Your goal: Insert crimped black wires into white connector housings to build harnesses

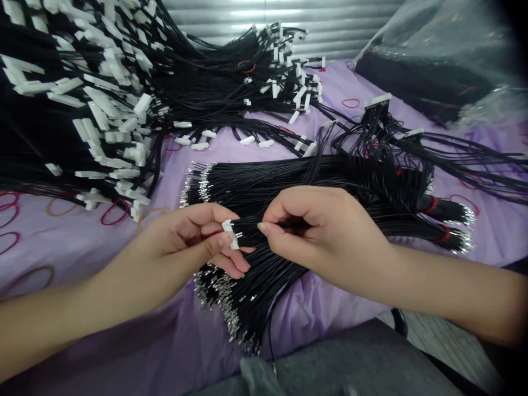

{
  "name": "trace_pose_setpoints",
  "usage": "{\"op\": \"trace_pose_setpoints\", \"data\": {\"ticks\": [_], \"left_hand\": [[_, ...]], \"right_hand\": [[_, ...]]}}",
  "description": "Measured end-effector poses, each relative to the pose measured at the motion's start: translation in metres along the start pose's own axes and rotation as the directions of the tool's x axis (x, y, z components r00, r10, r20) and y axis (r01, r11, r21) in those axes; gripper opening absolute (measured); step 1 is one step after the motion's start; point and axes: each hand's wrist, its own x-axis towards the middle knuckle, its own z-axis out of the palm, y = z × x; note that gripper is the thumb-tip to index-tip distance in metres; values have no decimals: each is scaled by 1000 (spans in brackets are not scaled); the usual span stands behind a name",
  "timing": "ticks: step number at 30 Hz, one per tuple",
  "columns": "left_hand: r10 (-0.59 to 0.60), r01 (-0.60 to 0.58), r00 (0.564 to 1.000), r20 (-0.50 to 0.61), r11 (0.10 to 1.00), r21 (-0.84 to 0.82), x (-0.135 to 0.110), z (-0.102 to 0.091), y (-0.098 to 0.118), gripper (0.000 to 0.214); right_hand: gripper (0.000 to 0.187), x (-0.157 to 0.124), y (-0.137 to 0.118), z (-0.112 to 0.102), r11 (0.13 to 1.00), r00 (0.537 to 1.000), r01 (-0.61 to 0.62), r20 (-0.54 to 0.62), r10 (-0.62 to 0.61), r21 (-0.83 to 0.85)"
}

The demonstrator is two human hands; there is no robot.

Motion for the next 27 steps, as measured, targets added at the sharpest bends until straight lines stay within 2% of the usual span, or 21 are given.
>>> {"op": "trace_pose_setpoints", "data": {"ticks": [6, 15, 21, 27], "left_hand": [[-13, 13, 1000, 6, 1000, 0, 2, 0, 1, 5], [-40, 40, 999, -2, 999, -29, 1, 0, 0, 3], [-29, 29, 1000, -3, 999, -36, 1, -1, -1, 6], [-27, 27, 1000, 0, 1000, -8, 2, -1, -2, 4]], "right_hand": [[17, 0, 1, -1, 999, 1000, 21, 7, -21, -38], [18, -2, 0, -3, 999, 997, 37, 65, -38, 17], [16, -2, -1, -2, 1000, 999, -9, 43, 8, 18], [18, 0, 0, -1, 999, 998, 41, 37, -41, 18]]}}
